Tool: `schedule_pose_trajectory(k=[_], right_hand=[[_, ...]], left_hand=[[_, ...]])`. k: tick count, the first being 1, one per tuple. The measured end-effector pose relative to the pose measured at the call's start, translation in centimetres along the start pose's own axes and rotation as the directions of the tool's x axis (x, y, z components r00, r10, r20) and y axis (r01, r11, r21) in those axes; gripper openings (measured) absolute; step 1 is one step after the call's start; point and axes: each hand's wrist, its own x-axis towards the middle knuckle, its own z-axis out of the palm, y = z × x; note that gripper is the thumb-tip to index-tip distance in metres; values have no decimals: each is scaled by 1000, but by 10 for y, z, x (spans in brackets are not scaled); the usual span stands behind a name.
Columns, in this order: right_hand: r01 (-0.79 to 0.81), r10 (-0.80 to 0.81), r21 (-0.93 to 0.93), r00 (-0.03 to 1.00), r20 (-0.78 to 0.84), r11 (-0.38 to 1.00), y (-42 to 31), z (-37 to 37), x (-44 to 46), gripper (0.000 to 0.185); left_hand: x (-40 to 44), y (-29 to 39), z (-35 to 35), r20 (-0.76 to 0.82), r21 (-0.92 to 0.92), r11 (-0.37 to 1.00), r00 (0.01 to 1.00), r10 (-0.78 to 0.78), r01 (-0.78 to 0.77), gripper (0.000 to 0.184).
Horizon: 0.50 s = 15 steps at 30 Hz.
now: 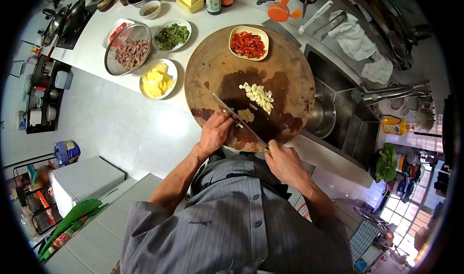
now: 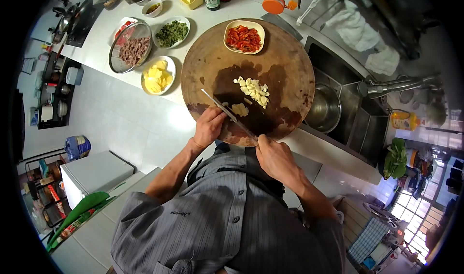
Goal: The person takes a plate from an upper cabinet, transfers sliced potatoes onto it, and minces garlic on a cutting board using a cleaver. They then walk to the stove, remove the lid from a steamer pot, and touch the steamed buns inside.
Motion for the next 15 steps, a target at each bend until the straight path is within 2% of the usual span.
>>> schedule_pose_trajectory(k=[2,4,7,10,13,15], right_hand=[[-43,43,1,998,44,999,0,3,-2,20],[77,-78,-41,997,-30,996,6,10,4,18],[54,-58,-42,995,-82,998,4,6,-1,20],[-37,38,19,997,-70,999,-4,-17,-12,21],[8,-11,-20,990,-139,1000,9,-21,-18,21],[15,-19,-32,987,-161,999,15,-21,-21,21]], left_hand=[[-2,0,-1,8,-5,1000,1000,3,-3,29],[2,-3,-1,1,-1,1000,1000,16,-16,29],[2,0,-1,0,-5,999,1000,32,-32,28],[4,4,1,22,-39,999,1000,-22,23,28],[5,10,12,0,-47,998,999,-34,34,24],[5,20,18,24,-82,992,995,-92,94,23]])
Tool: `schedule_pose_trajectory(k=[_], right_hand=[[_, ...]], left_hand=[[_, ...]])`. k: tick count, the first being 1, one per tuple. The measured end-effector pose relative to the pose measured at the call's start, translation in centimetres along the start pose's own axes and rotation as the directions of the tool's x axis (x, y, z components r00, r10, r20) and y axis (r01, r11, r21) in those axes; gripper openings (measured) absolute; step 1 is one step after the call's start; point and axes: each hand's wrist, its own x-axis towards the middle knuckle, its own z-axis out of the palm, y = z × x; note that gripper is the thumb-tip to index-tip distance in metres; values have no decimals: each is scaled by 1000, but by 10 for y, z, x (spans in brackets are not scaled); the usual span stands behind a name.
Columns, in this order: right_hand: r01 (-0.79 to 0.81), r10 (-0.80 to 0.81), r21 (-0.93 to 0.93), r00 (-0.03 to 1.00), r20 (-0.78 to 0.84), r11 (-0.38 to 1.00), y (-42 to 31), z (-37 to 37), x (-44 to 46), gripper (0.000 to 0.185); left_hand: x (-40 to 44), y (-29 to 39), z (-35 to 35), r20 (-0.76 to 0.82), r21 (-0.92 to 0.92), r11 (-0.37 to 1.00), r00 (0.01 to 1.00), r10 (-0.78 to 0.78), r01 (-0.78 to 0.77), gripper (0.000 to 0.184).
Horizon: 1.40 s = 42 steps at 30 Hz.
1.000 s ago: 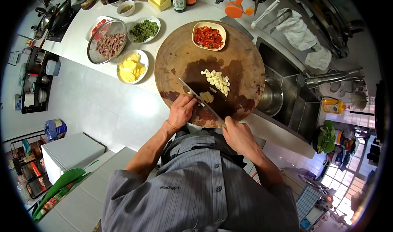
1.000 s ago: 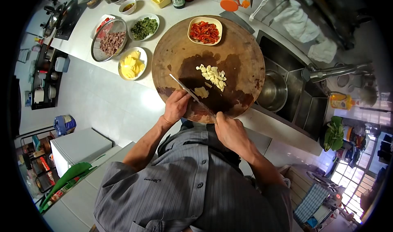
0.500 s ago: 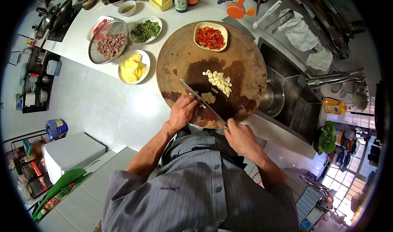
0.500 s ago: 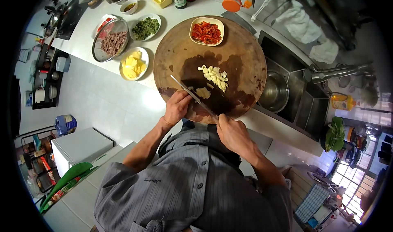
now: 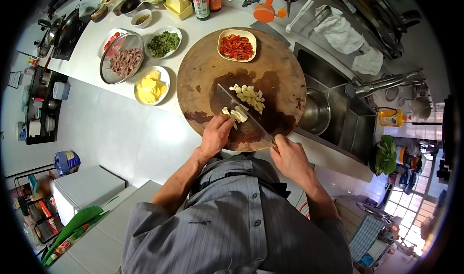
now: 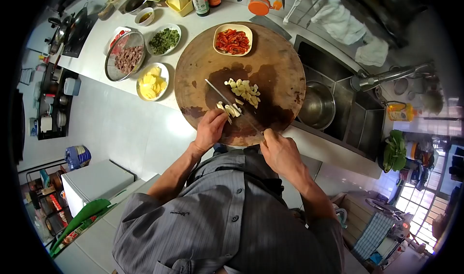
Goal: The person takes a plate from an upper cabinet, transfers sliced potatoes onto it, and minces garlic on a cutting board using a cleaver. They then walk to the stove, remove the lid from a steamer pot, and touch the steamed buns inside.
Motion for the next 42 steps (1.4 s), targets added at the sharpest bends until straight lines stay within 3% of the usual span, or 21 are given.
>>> schedule_pose_trajectory(k=[6,15,17,25,27,28,29,30,31,33,34,35,37,38,39,41,42], right_hand=[[-21,20,-25,1000,-20,999,18,5,-6,20],[-64,62,-104,998,-26,993,33,27,-14,20],[48,-53,-126,998,-36,991,29,27,-16,17],[128,-146,-219,987,-68,967,32,24,-16,11],[144,-161,-231,985,-57,962,32,17,-15,12],[152,-170,-230,984,-59,961,32,14,-14,12],[175,-197,-187,975,-104,967,32,13,-13,14],[202,-224,-146,963,-149,968,33,11,-11,16],[215,-236,-146,961,-144,966,35,9,-9,16],[122,-111,170,991,-69,978,41,4,-3,21],[78,-74,278,997,-24,957,44,0,1,19],[91,-89,277,996,-20,956,46,-6,5,19],[-311,86,661,933,349,683,51,-15,12,19],[-319,23,765,929,370,560,59,-10,15,18],[-316,13,762,927,375,566,63,-9,18,18],[-407,-32,820,889,457,402,71,-9,25,18],[-426,-50,830,880,473,361,74,-7,28,18]], left_hand=[[4,14,12,-115,24,999,993,-32,35,25],[4,23,14,-77,43,999,997,-15,18,26],[3,22,17,-84,50,998,996,-26,30,25],[1,30,20,-140,48,995,987,-83,90,21],[-2,35,17,-139,-69,954,944,-300,293,16],[-3,35,18,-146,-63,954,943,-299,292,16],[-6,33,19,-123,-391,794,828,-546,466,14],[-4,34,16,-16,-667,509,672,-740,544,14],[-2,34,12,-28,-666,512,668,-744,542,14],[6,28,-1,192,-939,1,528,-827,343,19],[7,27,-4,236,-934,-38,538,-809,354,31],[11,27,-5,223,-938,-30,536,-814,344,31],[22,33,-9,432,-902,-375,510,-744,216,45],[17,22,-3,484,-856,-479,620,-617,192,55],[14,10,3,401,-694,-706,891,-211,145,56],[50,67,-14,520,-782,-620,611,-597,59,56],[48,65,-11,515,-784,-619,610,-602,52,56]])
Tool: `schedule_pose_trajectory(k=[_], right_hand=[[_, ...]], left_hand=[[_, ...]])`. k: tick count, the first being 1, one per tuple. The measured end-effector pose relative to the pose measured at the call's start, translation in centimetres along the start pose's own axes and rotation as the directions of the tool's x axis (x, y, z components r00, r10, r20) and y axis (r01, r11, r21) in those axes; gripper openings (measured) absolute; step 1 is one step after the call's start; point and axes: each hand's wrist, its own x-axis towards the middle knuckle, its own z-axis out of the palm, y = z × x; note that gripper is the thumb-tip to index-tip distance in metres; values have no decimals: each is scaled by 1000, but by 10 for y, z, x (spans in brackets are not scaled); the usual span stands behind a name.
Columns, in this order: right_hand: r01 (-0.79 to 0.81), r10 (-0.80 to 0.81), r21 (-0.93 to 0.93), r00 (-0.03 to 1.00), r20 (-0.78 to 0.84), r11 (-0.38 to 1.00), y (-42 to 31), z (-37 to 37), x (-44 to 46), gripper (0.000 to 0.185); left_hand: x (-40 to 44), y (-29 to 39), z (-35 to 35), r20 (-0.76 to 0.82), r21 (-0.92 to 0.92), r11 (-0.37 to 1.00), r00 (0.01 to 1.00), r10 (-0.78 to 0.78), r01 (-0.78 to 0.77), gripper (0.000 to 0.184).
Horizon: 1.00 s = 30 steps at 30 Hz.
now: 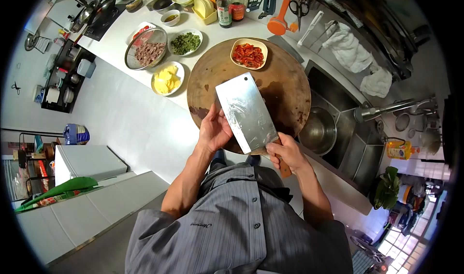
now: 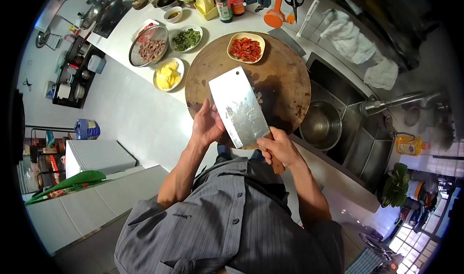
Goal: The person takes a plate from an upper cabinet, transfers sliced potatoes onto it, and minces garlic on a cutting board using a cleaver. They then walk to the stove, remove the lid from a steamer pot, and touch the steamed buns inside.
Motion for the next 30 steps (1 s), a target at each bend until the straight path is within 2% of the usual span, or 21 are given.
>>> schedule_pose_trajectory(k=[3,5,7,11,13,15,17,18,19,21,22,23,24,25,26,27,29,30], right_hand=[[-19,19,74,1000,5,997,6,-7,3,18],[-18,17,69,1000,15,997,11,-13,3,18],[-14,13,69,1000,16,997,16,-19,2,17],[66,-65,43,997,-36,997,23,-27,-2,17],[119,-117,16,987,-110,993,21,-29,-7,19],[127,-128,-18,981,-143,992,17,-36,-13,18],[123,-133,-68,977,-167,990,11,-37,-21,18],[120,-141,-118,972,-186,986,10,-38,-23,18],[120,-141,-119,972,-187,986,10,-39,-24,18],[118,-150,-165,969,-198,979,11,-40,-26,18],[119,-150,-165,969,-197,979,11,-40,-27,18],[110,-152,-213,970,-190,971,11,-40,-29,18],[102,-153,-261,971,-183,960,12,-41,-30,18],[102,-153,-261,971,-183,960,12,-41,-31,18],[94,-147,-271,972,-184,958,12,-41,-32,17],[82,-138,-280,973,-186,957,13,-41,-33,17],[67,-133,-317,972,-192,946,11,-36,-34,14],[55,-133,-354,971,-200,934,10,-36,-34,14]], left_hand=[[10,-1,-30,-3,-26,1000,1000,-11,11,53],[16,0,-56,244,-40,994,966,-86,99,49],[12,-4,-53,237,-38,998,971,-39,50,48],[0,-7,-45,116,11,1000,993,26,-27,40],[-4,-6,-42,-64,54,992,991,114,-111,39],[-4,-6,-45,-109,96,985,983,151,-141,35],[-2,-8,-49,-150,428,859,915,375,-282,35],[0,-12,-47,-128,502,805,893,431,-317,29],[3,-16,-45,-128,501,805,894,430,-316,29],[8,-25,-41,-98,796,512,766,635,-323,23],[14,-29,-52,-26,873,365,717,697,-323,19],[16,-31,-58,-26,873,365,716,698,-323,19],[16,-33,-61,268,942,-66,620,737,-329,19],[17,-34,-63,552,830,-484,534,641,-278,19],[16,-33,-67,692,703,-637,510,511,-316,23],[16,-32,-65,689,706,-635,513,512,-314,23],[18,-26,-59,836,451,-793,505,214,-410,25],[18,-25,-60,834,447,-788,516,197,-422,28]])
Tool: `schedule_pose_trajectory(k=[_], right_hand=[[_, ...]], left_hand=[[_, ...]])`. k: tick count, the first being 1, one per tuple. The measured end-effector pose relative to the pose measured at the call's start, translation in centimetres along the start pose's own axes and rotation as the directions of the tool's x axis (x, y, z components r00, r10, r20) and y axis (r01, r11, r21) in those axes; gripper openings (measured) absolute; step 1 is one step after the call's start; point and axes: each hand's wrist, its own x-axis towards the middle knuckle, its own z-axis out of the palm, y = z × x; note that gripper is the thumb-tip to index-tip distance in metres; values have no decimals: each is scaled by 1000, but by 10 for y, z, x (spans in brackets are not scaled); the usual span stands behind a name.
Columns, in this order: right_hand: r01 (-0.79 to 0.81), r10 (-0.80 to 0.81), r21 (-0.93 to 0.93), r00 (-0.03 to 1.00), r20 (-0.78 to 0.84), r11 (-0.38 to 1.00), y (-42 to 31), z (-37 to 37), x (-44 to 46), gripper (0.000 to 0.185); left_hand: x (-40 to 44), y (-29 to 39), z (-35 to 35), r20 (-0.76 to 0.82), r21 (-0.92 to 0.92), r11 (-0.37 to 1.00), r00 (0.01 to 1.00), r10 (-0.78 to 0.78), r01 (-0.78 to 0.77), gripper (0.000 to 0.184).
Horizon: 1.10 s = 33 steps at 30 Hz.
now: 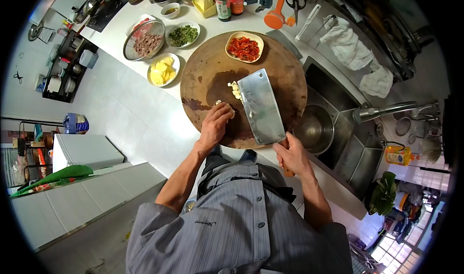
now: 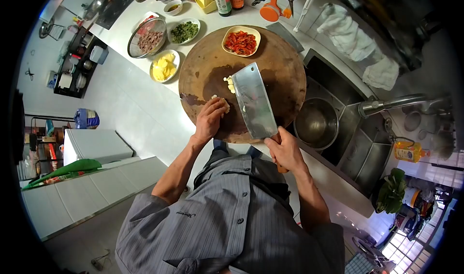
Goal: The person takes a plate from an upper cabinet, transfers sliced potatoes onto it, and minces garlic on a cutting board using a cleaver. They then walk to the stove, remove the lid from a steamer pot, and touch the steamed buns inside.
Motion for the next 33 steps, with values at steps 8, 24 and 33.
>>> schedule_pose_trajectory(k=[8,24,33], right_hand=[[187,-252,-552,967,-44,812,-4,16,-5,22],[201,-250,-758,967,52,621,-22,60,-14,22],[268,-337,-817,936,96,511,-31,64,-21,21]], left_hand=[[-22,-9,-12,25,32,999,999,-21,20,36],[-6,-28,-12,175,-59,993,978,116,-107,44],[-3,-30,-7,157,-38,989,976,150,-146,43]])
